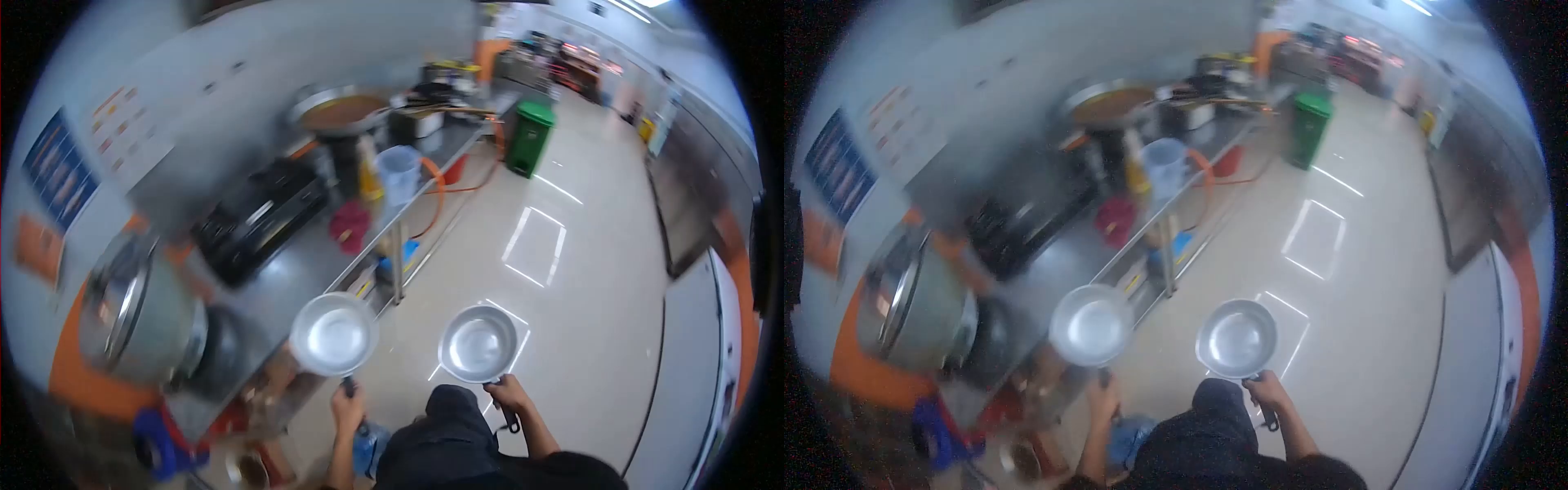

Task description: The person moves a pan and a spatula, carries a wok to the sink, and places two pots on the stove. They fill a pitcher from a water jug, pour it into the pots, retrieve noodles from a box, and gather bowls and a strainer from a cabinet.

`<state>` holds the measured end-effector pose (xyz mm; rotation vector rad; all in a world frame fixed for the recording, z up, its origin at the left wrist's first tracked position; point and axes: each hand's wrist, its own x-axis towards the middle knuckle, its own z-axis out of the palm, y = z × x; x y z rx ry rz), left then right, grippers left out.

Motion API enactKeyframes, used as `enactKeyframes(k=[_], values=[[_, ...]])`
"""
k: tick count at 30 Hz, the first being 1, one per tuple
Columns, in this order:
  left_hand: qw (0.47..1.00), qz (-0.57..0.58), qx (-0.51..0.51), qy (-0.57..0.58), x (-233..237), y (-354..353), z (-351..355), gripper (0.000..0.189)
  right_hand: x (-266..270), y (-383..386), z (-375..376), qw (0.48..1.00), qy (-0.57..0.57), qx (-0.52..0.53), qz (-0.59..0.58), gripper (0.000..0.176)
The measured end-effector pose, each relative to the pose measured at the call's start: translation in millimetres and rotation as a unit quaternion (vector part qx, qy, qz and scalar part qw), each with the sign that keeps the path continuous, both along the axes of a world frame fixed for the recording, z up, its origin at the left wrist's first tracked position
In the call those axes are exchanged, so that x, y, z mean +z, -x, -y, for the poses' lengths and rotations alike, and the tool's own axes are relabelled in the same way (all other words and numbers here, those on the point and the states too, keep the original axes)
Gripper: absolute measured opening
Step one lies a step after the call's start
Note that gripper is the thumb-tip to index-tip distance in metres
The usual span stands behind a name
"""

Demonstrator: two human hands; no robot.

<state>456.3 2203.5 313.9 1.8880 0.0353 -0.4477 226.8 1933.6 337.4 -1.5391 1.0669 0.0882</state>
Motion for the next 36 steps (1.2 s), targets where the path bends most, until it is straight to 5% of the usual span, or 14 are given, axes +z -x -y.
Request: enactKeyframes(k=[5,8,12,14,15,16,18,19,20,23,36], values=[[0.995,0.028,0.078,0.053,62,-123,39,0.017,-22,-145,82,0.995,0.061,0.078,0.007,0.022],[0.988,0.039,0.116,0.089,28,-217,33,0.017,-16,-262,121,0.979,0.104,0.164,0.054,0.026],[0.973,0.040,0.210,0.086,77,-306,34,0.016,56,-418,142,0.947,0.106,0.247,0.173,0.028],[0.970,0.068,0.221,0.080,99,-342,34,0.022,67,-500,154,0.909,0.161,0.310,0.228,0.031],[0.968,0.079,0.222,0.088,98,-370,29,0.019,32,-551,160,0.826,0.298,0.304,0.369,0.036],[0.965,0.088,0.228,0.092,97,-392,21,0.017,91,-572,151,0.902,0.171,0.306,0.252,0.040],[0.947,0.130,0.272,0.109,146,-415,51,0.023,68,-658,158,0.879,0.296,0.339,0.157,0.036],[0.951,0.101,0.277,0.095,133,-443,37,0.025,89,-674,145,0.877,0.324,0.308,0.175,0.031],[0.959,0.089,0.252,0.089,133,-463,27,0.026,76,-706,143,0.899,0.239,0.293,0.222,0.028],[0.965,0.059,0.230,0.111,110,-522,1,0.022,90,-748,112,0.922,0.081,0.247,0.288,0.024],[0.977,0.020,0.211,0.035,87,-614,-14,0.018,35,-788,105,0.935,-0.007,0.308,0.176,0.021]])
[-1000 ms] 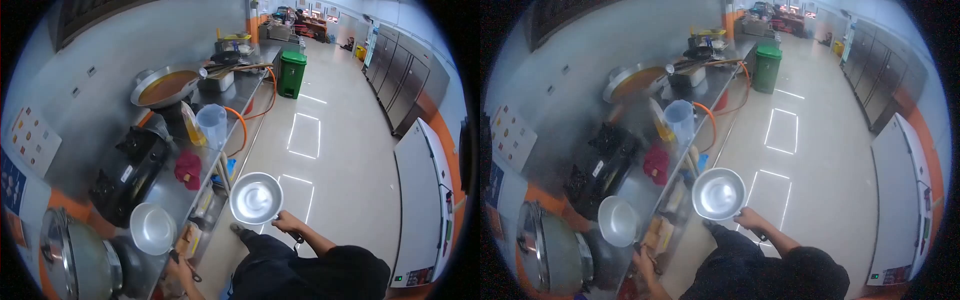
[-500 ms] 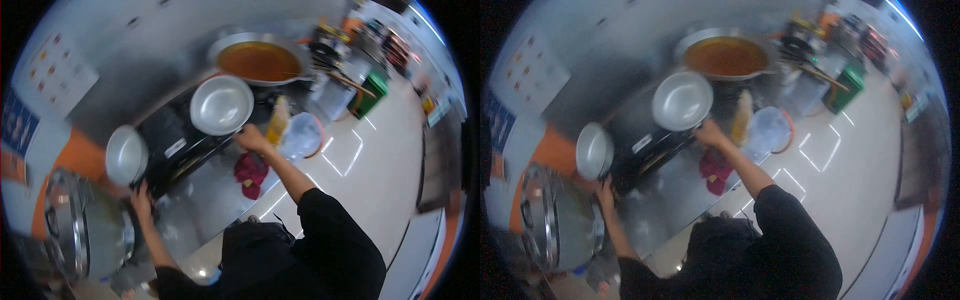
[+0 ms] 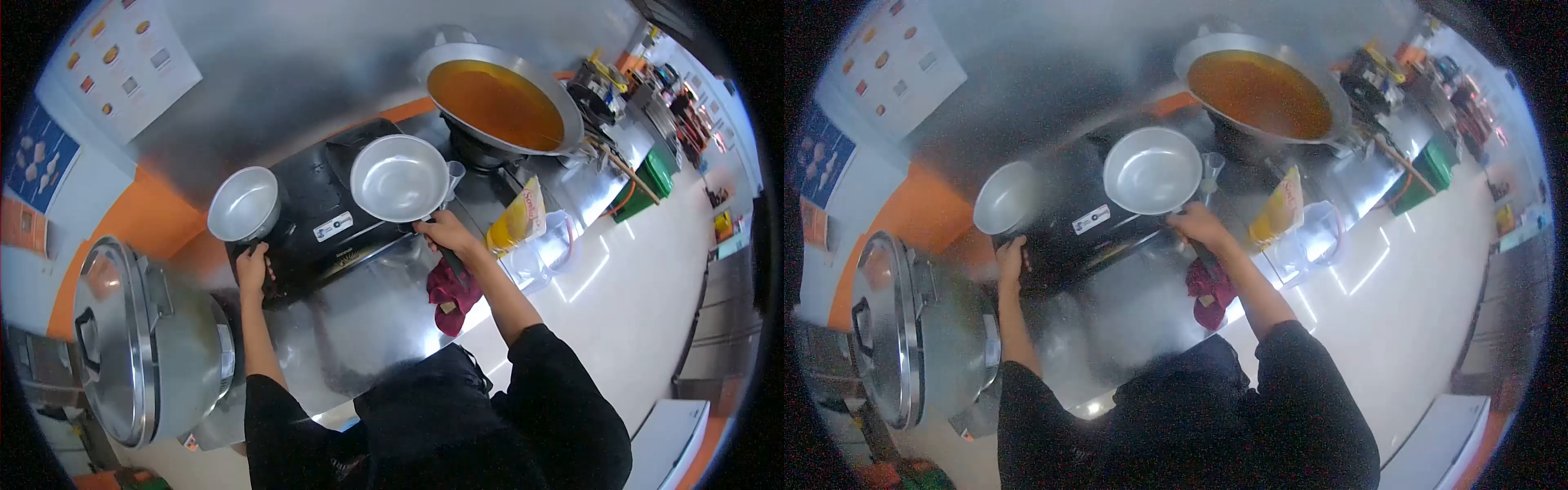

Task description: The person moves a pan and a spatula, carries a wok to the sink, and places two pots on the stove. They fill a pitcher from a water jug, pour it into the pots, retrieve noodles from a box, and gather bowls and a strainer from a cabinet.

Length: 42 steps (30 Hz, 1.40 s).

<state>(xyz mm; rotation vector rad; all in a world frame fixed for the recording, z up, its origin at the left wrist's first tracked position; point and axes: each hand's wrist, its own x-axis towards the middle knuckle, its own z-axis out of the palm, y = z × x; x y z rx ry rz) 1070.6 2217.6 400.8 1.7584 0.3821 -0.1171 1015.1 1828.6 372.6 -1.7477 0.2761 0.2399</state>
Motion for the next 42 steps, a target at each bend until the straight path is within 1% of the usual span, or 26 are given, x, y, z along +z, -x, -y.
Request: enactKeyframes(k=[1,2,3,7,8,10,12,13,15,16,18,19,21,22,24,25,27,28,29,30,31,32,36,38,40,42], values=[[1.000,-0.001,-0.008,0.004,-3,-3,0,0.017,-2,-4,2,1.000,-0.005,0.008,0.015,0.022],[1.000,-0.010,-0.008,-0.001,-3,-6,2,0.016,-6,-17,2,0.999,0.037,0.011,0.035,0.022],[1.000,-0.011,-0.016,-0.002,-4,-8,3,0.016,-9,-29,5,0.999,0.037,0.003,0.034,0.022],[0.999,-0.011,-0.030,-0.005,-9,-12,2,0.023,17,-79,-4,0.999,-0.041,-0.009,-0.008,0.016],[0.999,-0.027,-0.022,0.018,-7,-8,4,0.027,19,-90,-7,0.997,-0.073,-0.008,-0.028,0.013],[0.998,-0.041,-0.016,0.037,-8,-1,2,0.031,21,-106,-12,0.997,-0.079,-0.006,-0.022,0.013],[0.987,-0.073,0.001,0.146,-15,7,-5,0.035,20,-116,-15,0.996,-0.090,-0.006,-0.027,0.014],[0.987,-0.074,-0.002,0.143,-13,13,-6,0.035,20,-120,-16,0.995,-0.093,-0.009,-0.027,0.014],[0.981,-0.050,0.001,0.188,-11,25,-4,0.029,19,-128,-13,0.992,-0.112,0.039,-0.038,0.015],[0.981,-0.056,-0.004,0.186,-15,27,-5,0.029,17,-131,-12,0.992,-0.114,0.032,-0.041,0.015],[0.990,0.012,-0.019,0.137,-23,27,-8,0.021,14,-135,-9,0.992,-0.116,0.037,-0.021,0.019],[0.990,0.010,-0.021,0.136,-22,25,-7,0.021,19,-131,-9,0.992,-0.117,0.035,-0.022,0.019],[0.990,0.046,0.008,0.136,-14,19,-4,0.020,38,-124,-13,0.995,-0.091,0.035,-0.026,0.025],[0.990,0.040,0.040,0.132,-5,19,3,0.020,39,-122,-15,0.994,-0.094,0.039,-0.026,0.025],[0.990,0.050,0.039,0.127,-3,16,5,0.020,39,-120,-12,0.998,-0.054,0.043,-0.010,0.027],[0.990,0.059,0.032,0.125,-5,14,4,0.020,30,-125,-8,0.997,-0.057,0.049,-0.012,0.027],[0.987,0.056,0.043,0.141,-16,10,-3,0.021,2,-140,-1,0.998,-0.007,0.064,0.018,0.027],[0.987,0.059,0.040,0.144,-14,10,-2,0.022,13,-129,-4,0.997,-0.045,0.041,0.040,0.025],[0.987,0.064,0.034,0.147,-11,9,-1,0.023,11,-132,-4,0.997,-0.047,0.046,0.040,0.025],[0.988,0.054,0.068,0.126,-10,10,3,0.026,10,-135,-4,0.998,-0.001,0.046,0.041,0.025],[0.988,0.055,0.071,0.124,-9,11,5,0.026,9,-138,-4,0.997,0.045,0.044,0.042,0.025],[0.988,0.048,0.072,0.131,-9,12,6,0.027,8,-140,-4,0.996,0.061,0.056,0.045,0.027],[0.989,0.047,0.063,0.127,-15,8,-4,0.040,7,-146,-2,0.997,0.052,0.052,0.034,0.030],[0.989,0.048,0.057,0.127,-15,10,-5,0.045,15,-141,-2,0.995,0.076,0.051,0.040,0.034],[0.986,0.020,0.048,0.159,-15,14,-6,0.051,21,-135,-3,0.996,0.069,0.049,0.041,0.036],[0.981,0.008,0.049,0.189,-16,17,-10,0.051,26,-129,-1,0.996,0.062,0.040,0.041,0.039]])
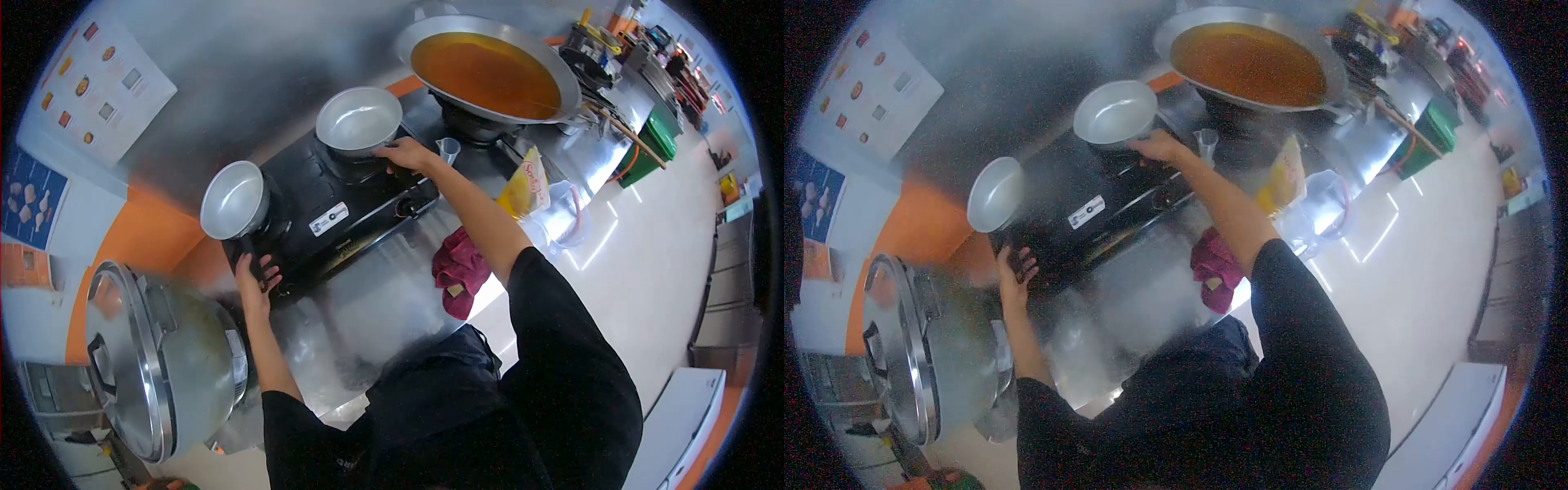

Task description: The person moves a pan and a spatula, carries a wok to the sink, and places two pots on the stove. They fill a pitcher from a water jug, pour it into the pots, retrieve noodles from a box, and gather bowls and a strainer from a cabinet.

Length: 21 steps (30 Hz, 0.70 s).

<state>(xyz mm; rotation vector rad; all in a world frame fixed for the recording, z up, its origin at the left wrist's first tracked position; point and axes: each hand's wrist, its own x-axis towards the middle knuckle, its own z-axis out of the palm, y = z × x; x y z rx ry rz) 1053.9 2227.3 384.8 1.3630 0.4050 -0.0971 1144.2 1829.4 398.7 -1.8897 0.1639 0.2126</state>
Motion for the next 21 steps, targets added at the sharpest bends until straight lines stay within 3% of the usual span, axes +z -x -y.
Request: enactKeyframes(k=[2,4,5,7,10,12,16,20,21], values=[[0.999,-0.029,0.009,0.017,2,9,5,0.050,10,15,1,0.997,0.068,-0.010,-0.032,0.043],[0.999,-0.027,-0.018,0.032,-9,7,-2,0.046,-28,1,10,0.998,0.038,-0.037,-0.031,0.045],[0.999,-0.026,-0.029,0.027,-17,3,-5,0.046,-20,7,14,0.999,0.040,0.023,-0.003,0.044],[0.998,-0.023,-0.044,0.029,-20,7,-3,0.046,-17,12,8,0.996,0.088,-0.030,0.007,0.046],[0.999,-0.016,-0.036,0.021,-12,8,0,0.049,-22,2,4,0.995,0.061,-0.027,0.073,0.042],[0.999,-0.022,-0.029,0.012,-9,14,-5,0.053,-20,-1,0,0.997,-0.068,-0.028,0.019,0.037],[0.999,-0.013,-0.031,0.032,-9,20,-10,0.047,1,17,-9,0.997,-0.078,-0.020,0.001,0.034],[0.997,0.001,-0.049,0.064,-20,24,-20,0.045,-16,14,-10,0.993,-0.101,-0.058,0.019,0.032],[0.997,0.001,-0.047,0.065,-23,24,-22,0.045,-23,8,-7,0.997,-0.052,-0.053,0.028,0.039]])
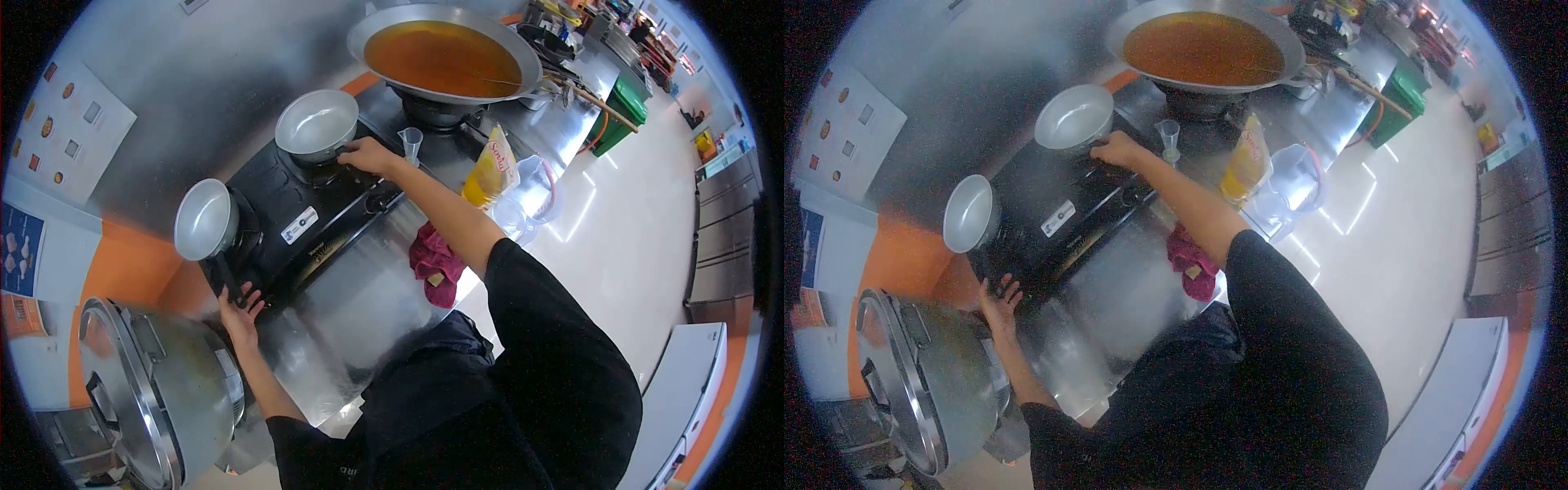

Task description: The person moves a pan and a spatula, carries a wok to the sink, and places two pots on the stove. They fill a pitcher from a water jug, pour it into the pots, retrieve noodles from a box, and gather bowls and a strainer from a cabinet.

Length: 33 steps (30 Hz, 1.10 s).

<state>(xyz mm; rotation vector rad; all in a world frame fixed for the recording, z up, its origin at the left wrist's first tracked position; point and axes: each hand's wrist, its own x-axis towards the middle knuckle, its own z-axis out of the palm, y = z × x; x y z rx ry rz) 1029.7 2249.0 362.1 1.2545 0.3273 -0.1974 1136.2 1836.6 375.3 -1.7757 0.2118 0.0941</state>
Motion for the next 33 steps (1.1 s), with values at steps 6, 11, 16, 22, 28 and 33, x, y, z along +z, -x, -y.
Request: enactKeyframes(k=[6,11,16,22,28,33], values=[[0.999,-0.020,0.032,-0.011,2,8,3,0.043,-11,-6,4,0.998,0.052,0.026,0.008,0.048],[0.999,-0.003,0.039,0.008,-3,18,8,0.053,9,16,3,0.998,0.058,0.015,0.016,0.059],[0.998,-0.020,0.059,0.000,-6,17,9,0.057,-16,11,8,0.995,0.078,0.037,0.042,0.063],[0.999,0.005,0.009,0.047,-18,19,-3,0.056,-19,-16,6,0.993,0.071,0.043,0.080,0.055],[0.998,0.002,0.054,0.016,-8,31,4,0.059,5,-10,0,0.999,-0.006,0.038,0.015,0.050],[0.999,0.018,0.039,0.009,-15,37,-5,0.063,10,-1,-3,0.995,-0.089,0.035,-0.007,0.050]])
